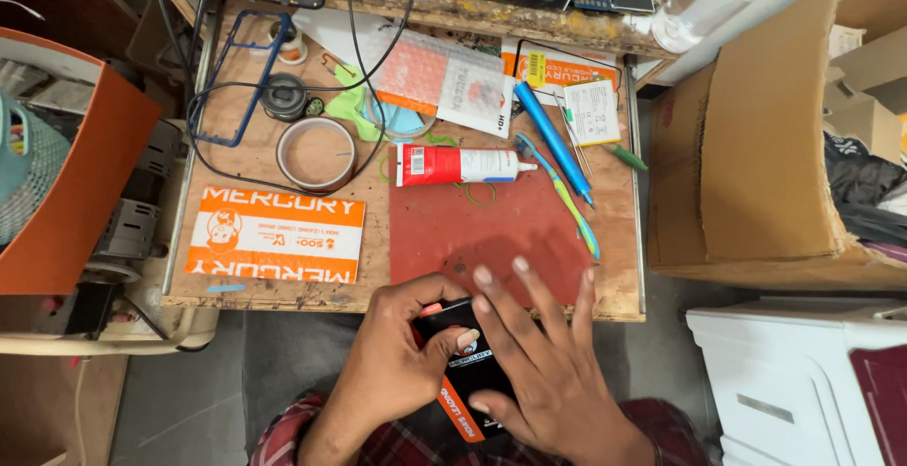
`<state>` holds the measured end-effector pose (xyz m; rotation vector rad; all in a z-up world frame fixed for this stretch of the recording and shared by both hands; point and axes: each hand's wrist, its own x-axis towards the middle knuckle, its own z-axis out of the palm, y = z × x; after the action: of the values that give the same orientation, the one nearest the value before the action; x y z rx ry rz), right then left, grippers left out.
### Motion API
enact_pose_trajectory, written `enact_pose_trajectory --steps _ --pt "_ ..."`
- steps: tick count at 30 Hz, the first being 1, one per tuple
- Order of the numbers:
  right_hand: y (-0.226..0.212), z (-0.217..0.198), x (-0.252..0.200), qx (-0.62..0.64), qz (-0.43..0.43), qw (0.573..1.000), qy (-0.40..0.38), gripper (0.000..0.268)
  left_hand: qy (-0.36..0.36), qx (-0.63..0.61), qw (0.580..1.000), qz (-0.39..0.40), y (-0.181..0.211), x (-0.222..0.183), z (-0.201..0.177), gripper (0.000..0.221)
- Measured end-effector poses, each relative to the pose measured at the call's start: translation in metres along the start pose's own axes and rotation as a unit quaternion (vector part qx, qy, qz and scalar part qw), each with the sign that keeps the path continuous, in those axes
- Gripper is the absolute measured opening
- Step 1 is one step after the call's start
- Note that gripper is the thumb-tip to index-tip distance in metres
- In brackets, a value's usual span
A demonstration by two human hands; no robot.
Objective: The person applies adhesive to the back of a smartphone chassis, then attaches a new back cover. They press the cover into place and smooth the edges to ensure adhesion.
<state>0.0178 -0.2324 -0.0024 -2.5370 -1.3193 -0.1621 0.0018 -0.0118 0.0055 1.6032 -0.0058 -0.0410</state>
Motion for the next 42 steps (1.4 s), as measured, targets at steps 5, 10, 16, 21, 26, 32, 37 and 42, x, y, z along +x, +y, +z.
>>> enact_pose_trajectory --steps 5,10,16,21,26,32,37,42 --pt "-0.006 0.009 -0.03 0.003 -0.011 1.0 0.005 0.076 0.038 -0.013 0.998 -0.049 0.001 -0.003 -0.01 0.014" --pt "-0.005 0.015 -0.051 -0.044 -0.019 0.999 -0.009 0.076 0.049 -0.004 0.998 -0.041 -0.004 -0.003 -0.013 0.014" --pt "-0.005 0.002 0.002 0.013 0.008 1.0 -0.002 0.082 0.013 -0.02 0.999 -0.024 0.0 -0.003 -0.001 0.016" --pt "-0.004 0.012 -0.034 0.006 -0.026 1.0 0.006 0.077 0.054 -0.026 0.998 -0.022 -0.003 -0.004 -0.011 0.014" --pt "-0.004 0.016 -0.046 0.009 -0.017 1.0 0.002 0.076 0.058 -0.019 0.997 -0.052 -0.007 -0.002 -0.013 0.014" --pt "-0.007 -0.002 -0.002 0.024 0.002 1.0 -0.015 0.079 0.034 0.002 0.999 -0.023 -0.004 -0.003 -0.006 0.015" --pt "-0.002 0.014 -0.038 -0.005 -0.042 0.999 0.022 0.068 0.071 -0.023 0.996 -0.043 -0.006 -0.005 -0.014 0.016" --pt "0.001 0.013 -0.042 0.017 -0.032 0.999 -0.01 0.067 0.058 0.0 0.998 -0.022 -0.009 -0.004 -0.015 0.015"
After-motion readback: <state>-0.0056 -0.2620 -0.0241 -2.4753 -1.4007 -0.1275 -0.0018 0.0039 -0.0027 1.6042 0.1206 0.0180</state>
